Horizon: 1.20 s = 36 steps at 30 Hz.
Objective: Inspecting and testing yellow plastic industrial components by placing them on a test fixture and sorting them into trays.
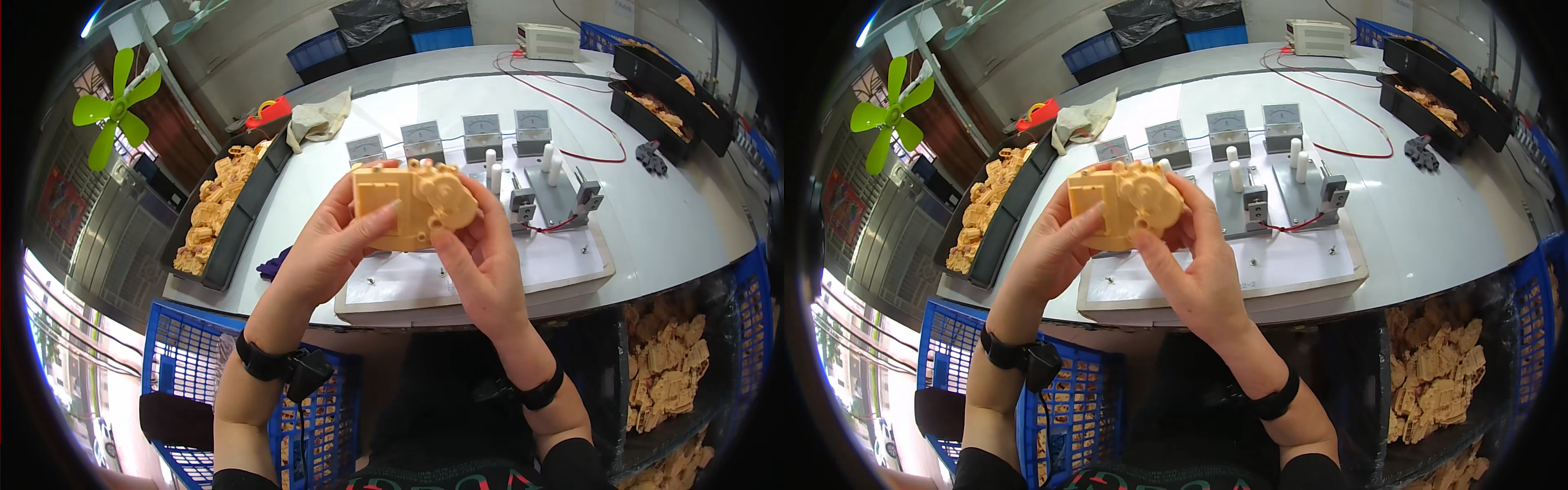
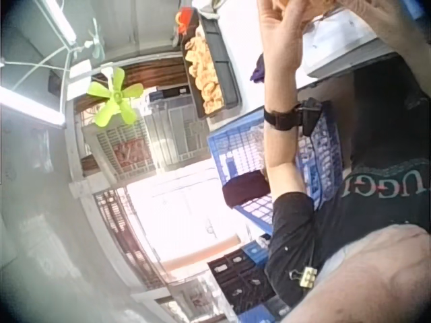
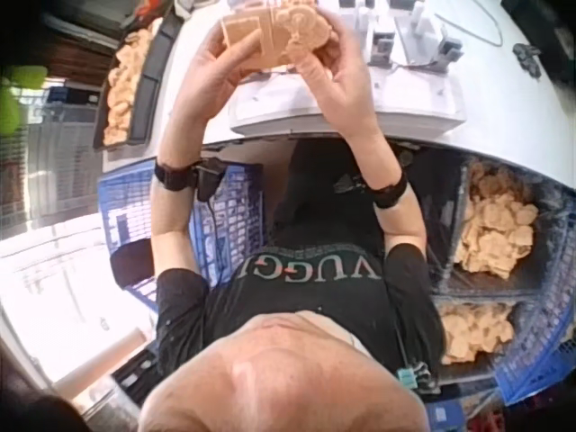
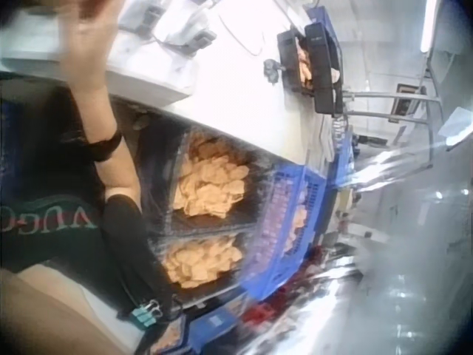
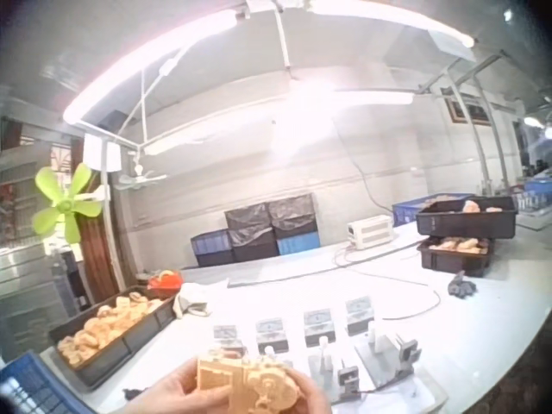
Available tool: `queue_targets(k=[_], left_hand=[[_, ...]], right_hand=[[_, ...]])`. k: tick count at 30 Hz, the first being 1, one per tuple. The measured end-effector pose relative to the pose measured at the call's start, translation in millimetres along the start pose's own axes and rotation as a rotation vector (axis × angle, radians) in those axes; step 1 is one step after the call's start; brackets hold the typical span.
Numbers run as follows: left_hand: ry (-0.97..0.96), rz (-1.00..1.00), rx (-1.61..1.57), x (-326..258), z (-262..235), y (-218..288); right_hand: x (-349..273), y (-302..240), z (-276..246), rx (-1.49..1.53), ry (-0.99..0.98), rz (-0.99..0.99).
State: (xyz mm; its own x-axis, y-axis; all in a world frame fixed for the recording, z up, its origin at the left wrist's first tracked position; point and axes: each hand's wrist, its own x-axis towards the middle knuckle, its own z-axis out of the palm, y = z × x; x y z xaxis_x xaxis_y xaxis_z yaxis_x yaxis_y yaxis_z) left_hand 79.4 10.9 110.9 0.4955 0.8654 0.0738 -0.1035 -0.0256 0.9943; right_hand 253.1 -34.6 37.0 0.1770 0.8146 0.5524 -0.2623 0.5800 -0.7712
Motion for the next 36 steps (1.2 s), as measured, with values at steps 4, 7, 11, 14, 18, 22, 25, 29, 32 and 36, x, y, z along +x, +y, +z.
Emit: queue_targets(k=[4,7,11,14,18,22,25,29,32,36], left_hand=[[0.305,0.343,0.524,-4.2,11.2,1.5],[0.139,0.389,0.507,-20.2,36.2,10.5],[0.133,0.205,-0.064,-4.2,28.1,16.8],[0.150,0.140,-0.163,9.0,10.3,16.3],[0.170,0.023,-0.022,34.5,-27.0,26.8],[0.198,-0.058,0.181,72.6,-42.1,29.8],[0.211,-0.133,0.261,92.1,-45.6,27.3],[0.163,-0.240,0.298,102.3,-44.4,23.7],[0.164,-0.264,0.248,106.5,-49.1,22.3],[0.168,-0.330,0.190,114.3,-59.7,21.8]], right_hand=[[19.4,4.1,0.1,-0.122,0.077,-0.165],[29.4,-5.3,4.0,-0.432,0.153,-0.352],[31.8,-9.2,16.1,-0.715,-0.042,-0.652],[23.6,-3.0,2.8,-0.718,0.023,-0.593],[3.9,14.9,-24.8,-0.783,-0.074,-0.312],[-3.4,22.8,-19.3,-0.573,-0.031,-0.069],[-3.0,27.1,-19.7,-0.531,-0.029,-0.085],[-2.9,28.1,-29.5,-0.412,-0.153,-0.097],[-2.4,23.4,-31.3,-0.423,-0.168,-0.076],[-3.1,23.6,-30.8,-0.440,-0.152,-0.106]])
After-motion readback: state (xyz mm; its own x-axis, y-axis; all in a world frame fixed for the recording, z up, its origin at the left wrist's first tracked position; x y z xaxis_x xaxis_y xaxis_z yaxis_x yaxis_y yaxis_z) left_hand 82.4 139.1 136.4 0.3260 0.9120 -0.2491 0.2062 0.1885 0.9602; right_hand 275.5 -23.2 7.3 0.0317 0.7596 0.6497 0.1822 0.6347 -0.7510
